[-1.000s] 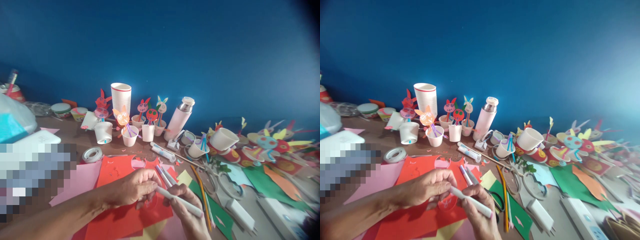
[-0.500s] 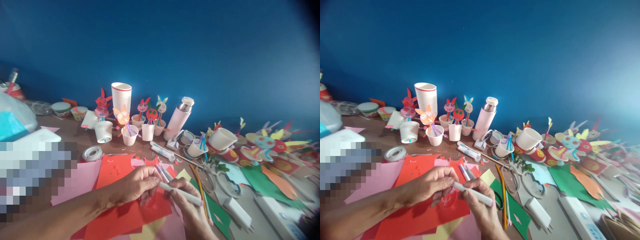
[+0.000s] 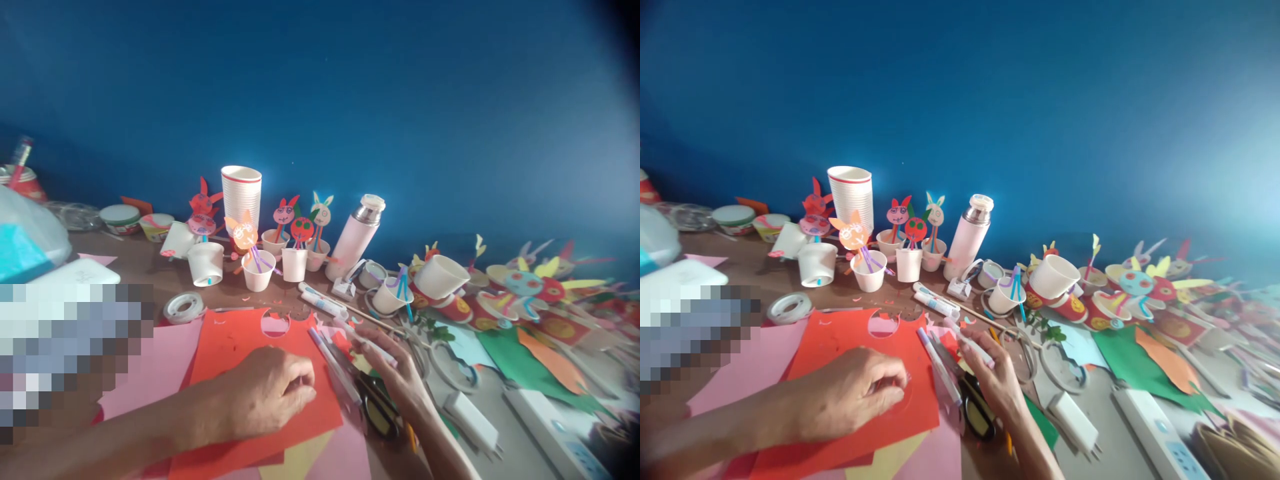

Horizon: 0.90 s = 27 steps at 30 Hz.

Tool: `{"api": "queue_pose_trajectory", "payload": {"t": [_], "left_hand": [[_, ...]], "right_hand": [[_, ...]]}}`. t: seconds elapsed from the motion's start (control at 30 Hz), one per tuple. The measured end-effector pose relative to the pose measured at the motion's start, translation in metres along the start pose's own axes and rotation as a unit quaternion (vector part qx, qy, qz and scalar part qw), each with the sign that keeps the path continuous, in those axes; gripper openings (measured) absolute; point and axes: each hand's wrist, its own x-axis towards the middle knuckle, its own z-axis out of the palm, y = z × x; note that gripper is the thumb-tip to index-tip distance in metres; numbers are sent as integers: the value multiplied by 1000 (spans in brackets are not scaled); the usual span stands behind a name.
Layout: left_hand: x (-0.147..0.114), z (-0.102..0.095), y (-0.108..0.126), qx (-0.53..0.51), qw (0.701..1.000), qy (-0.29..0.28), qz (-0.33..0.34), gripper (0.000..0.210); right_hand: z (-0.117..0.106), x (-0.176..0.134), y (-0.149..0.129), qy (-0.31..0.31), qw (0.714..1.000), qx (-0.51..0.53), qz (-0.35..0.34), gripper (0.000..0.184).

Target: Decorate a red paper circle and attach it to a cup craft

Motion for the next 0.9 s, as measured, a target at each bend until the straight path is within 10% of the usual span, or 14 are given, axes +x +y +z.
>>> {"api": "queue_pose_trajectory", "payload": {"t": [0.47,0.77,0.9], "left_hand": [[5,-17,-3,34,998,41,-22,20],[17,-9,-28,112,989,93,5,21],[20,-7,-29,139,984,112,10,20]], "right_hand": [[-14,4,7,-55,979,-177,-85,43],[40,-9,12,36,860,-457,-223,15],[45,-10,17,45,856,-449,-251,17]]}}
